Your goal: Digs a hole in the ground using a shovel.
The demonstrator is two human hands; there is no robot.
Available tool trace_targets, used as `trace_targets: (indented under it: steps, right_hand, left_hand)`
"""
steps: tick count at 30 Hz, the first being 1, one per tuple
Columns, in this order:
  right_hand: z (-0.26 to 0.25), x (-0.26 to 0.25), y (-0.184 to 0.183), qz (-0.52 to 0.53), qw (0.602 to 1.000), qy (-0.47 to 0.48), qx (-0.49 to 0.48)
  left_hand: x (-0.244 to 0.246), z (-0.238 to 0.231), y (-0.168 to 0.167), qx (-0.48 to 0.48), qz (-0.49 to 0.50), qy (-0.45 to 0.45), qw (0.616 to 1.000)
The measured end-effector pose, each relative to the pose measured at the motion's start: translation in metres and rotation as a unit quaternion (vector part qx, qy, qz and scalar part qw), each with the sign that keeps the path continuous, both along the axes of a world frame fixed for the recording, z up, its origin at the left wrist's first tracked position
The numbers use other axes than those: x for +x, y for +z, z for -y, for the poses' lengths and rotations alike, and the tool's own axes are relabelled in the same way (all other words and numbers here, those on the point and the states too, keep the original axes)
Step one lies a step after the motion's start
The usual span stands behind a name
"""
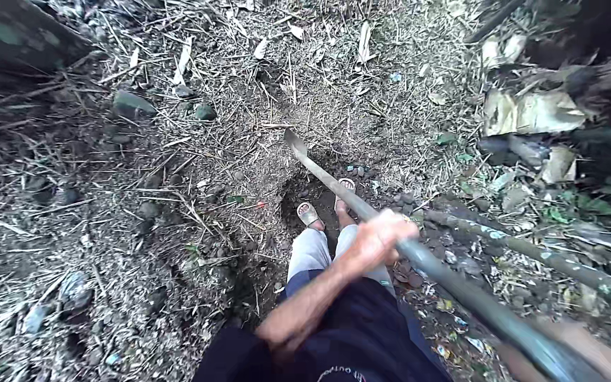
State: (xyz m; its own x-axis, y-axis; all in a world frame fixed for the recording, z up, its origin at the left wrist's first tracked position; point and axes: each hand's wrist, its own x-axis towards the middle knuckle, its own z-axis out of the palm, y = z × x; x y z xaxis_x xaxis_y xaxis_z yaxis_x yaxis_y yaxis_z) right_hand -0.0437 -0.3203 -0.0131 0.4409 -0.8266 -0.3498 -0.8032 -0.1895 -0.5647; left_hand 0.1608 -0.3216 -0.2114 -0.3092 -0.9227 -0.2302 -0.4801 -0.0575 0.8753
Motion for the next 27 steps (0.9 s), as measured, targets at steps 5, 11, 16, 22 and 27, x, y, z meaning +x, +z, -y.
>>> trace_targets:
  steps: [5, 11, 16, 22, 27]
  right_hand:
    - [-0.058, 0.081, -0.175, 0.084, 0.996, -0.028, -0.005]
    - [-0.066, 0.098, -0.174, 0.122, 0.989, -0.084, -0.029]
    - [-0.016, 0.029, -0.059, 0.061, 0.993, -0.084, -0.057]
    - [0.028, 0.022, -0.040, 0.036, 0.999, -0.017, -0.002]
    - [0.014, 0.064, -0.168, 0.101, 0.987, -0.120, 0.017]
  left_hand:
    - [0.077, -0.019, -0.136, 0.068, 0.076, -0.032, 0.994]
    - [0.097, -0.025, -0.126, 0.095, 0.091, -0.040, 0.991]
    - [0.034, 0.013, -0.037, 0.046, 0.064, -0.092, 0.993]
    - [0.025, 0.033, -0.027, 0.032, 0.029, -0.054, 0.998]
    - [0.065, 0.039, -0.138, 0.013, 0.086, -0.050, 0.995]
